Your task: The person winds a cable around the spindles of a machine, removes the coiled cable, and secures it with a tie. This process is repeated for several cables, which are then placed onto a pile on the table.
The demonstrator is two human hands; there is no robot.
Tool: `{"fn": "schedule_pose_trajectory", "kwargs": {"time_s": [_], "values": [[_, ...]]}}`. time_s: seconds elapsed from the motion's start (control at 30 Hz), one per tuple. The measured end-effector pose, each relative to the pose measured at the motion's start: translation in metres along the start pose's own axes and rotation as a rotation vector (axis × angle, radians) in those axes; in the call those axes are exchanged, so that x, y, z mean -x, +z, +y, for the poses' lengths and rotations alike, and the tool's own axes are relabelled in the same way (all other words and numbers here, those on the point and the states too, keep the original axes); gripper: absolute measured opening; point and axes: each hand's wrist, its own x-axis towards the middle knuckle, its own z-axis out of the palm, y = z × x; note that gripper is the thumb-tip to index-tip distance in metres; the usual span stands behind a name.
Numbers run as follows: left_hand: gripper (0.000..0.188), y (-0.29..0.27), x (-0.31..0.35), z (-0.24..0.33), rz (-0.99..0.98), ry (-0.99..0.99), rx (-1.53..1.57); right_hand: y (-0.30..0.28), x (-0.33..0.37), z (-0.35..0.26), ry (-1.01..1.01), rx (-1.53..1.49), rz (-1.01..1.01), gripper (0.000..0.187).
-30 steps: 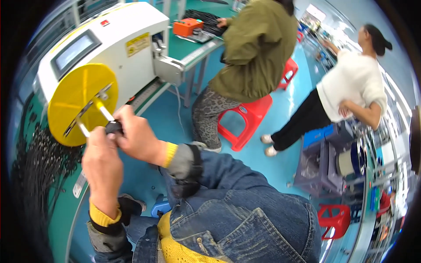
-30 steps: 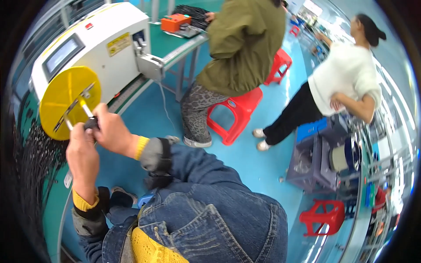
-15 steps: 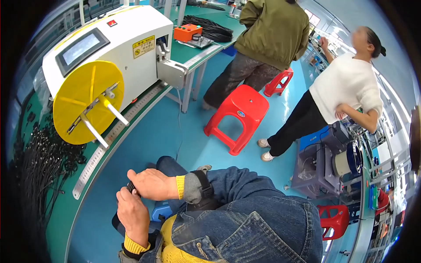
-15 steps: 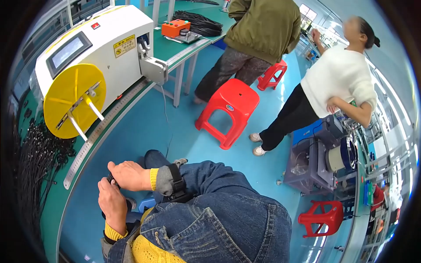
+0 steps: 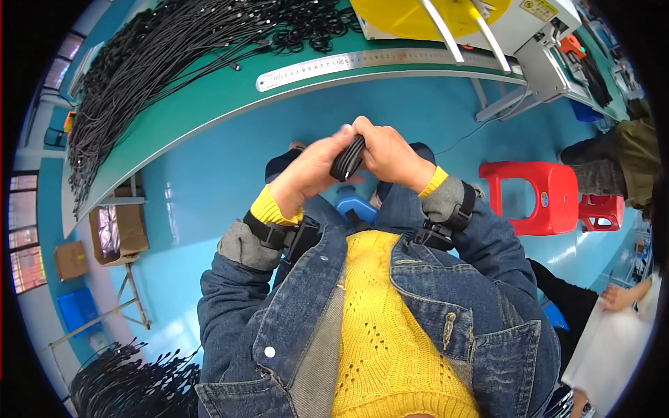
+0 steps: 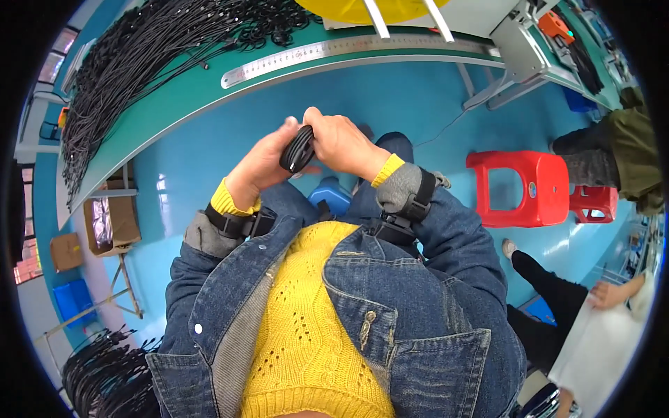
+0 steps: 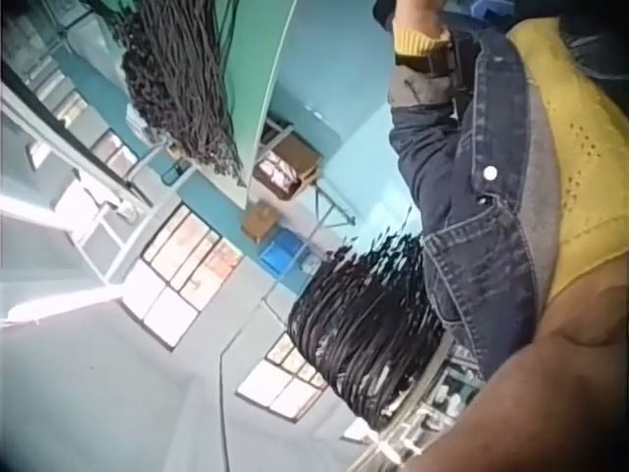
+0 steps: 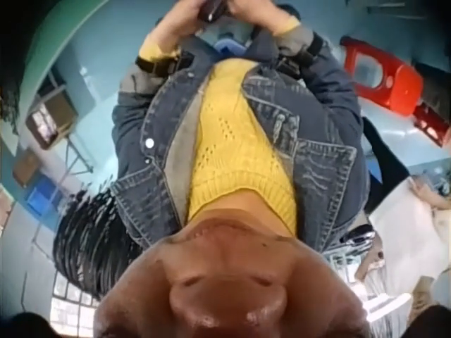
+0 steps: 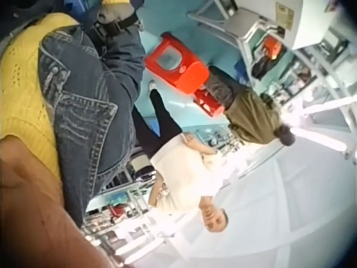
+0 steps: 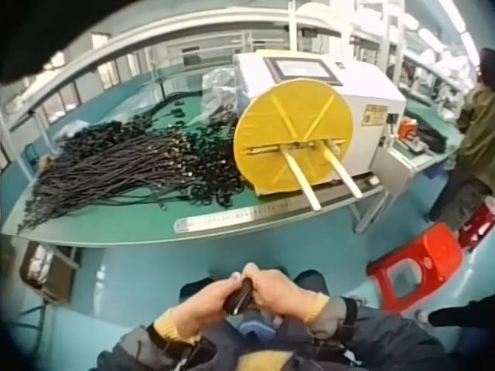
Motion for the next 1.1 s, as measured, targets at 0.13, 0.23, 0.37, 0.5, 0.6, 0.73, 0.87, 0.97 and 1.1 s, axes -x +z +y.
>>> {"fn": "schedule_pose_trajectory", "kwargs": {"time_s": [0.13, 0.23, 0.37, 0.5, 0.6, 0.73, 0.87, 0.97, 1.1], "values": [[0.050, 0.000, 0.006, 0.014, -0.281, -0.269, -0.033, 0.010, 0.006, 0.006, 0.091, -0.138, -0.127, 0.014], [0.051, -0.002, 0.002, 0.018, -0.312, -0.394, -0.198, 0.015, 0.011, 0.009, 0.101, -0.147, -0.116, 0.014], [0.044, 0.014, 0.002, 0.013, -0.195, -0.403, 0.025, 0.013, 0.017, 0.015, 0.084, -0.129, -0.118, 0.014], [0.037, 0.008, -0.008, -0.014, -0.291, -0.445, -0.188, 0.000, 0.015, 0.000, 0.058, 0.178, -0.303, 0.017], [0.026, 0.018, -0.008, -0.025, -0.366, -0.271, -0.650, -0.001, 0.020, -0.005, 0.076, 0.234, -0.395, 0.018], [0.019, 0.008, -0.006, -0.051, -0.394, -0.066, -0.237, 0.006, 0.024, -0.004, 0.166, -0.080, -0.310, 0.016], [0.014, 0.012, -0.007, -0.049, -0.285, -0.381, -0.102, 0.026, 0.032, 0.012, 0.212, -0.291, -0.168, 0.015], [0.018, 0.005, -0.006, -0.047, -0.330, -0.446, 0.002, 0.032, 0.027, 0.022, 0.158, -0.179, -0.204, 0.013], [0.027, -0.011, 0.000, -0.050, -0.416, -0.434, 0.087, 0.034, 0.018, 0.016, 0.096, -0.185, -0.227, 0.013]]}}
